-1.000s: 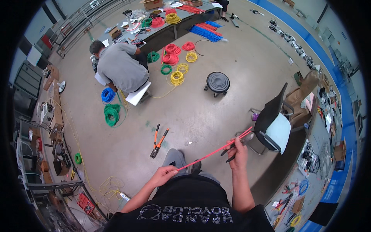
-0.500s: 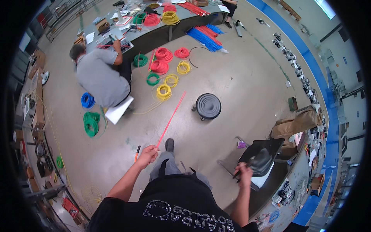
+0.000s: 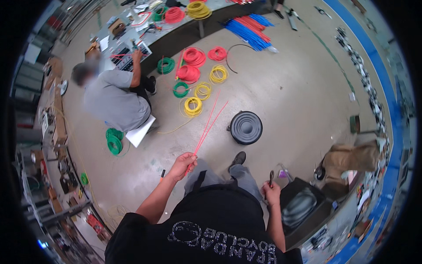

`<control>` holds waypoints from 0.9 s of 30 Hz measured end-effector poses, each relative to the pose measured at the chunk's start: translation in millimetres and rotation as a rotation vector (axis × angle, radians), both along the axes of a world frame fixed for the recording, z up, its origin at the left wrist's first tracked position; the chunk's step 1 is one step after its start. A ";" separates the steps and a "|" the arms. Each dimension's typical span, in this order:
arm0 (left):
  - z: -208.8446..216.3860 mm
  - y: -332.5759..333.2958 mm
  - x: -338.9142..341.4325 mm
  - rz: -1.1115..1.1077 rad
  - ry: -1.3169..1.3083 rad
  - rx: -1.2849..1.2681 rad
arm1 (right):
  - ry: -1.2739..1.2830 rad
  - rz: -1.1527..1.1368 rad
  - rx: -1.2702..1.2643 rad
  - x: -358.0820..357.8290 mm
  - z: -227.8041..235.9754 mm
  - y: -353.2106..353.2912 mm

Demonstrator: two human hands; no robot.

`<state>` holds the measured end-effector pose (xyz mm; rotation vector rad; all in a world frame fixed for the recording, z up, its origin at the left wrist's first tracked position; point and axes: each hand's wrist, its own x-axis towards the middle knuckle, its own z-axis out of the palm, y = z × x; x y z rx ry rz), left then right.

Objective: The person measures and cuts colored wires, strips their ends with pliers, and connects them to terminals on an electrical panel. They handle blue, red, and yellow wires and use wire cutters and pliers throughout the process.

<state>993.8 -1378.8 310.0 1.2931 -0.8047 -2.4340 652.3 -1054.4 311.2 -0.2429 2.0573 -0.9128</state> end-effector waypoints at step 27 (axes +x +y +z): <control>-125.5 -205.3 -145.6 0.433 -0.322 -0.061 | -0.110 1.019 0.297 -177.5 4.2 -556.6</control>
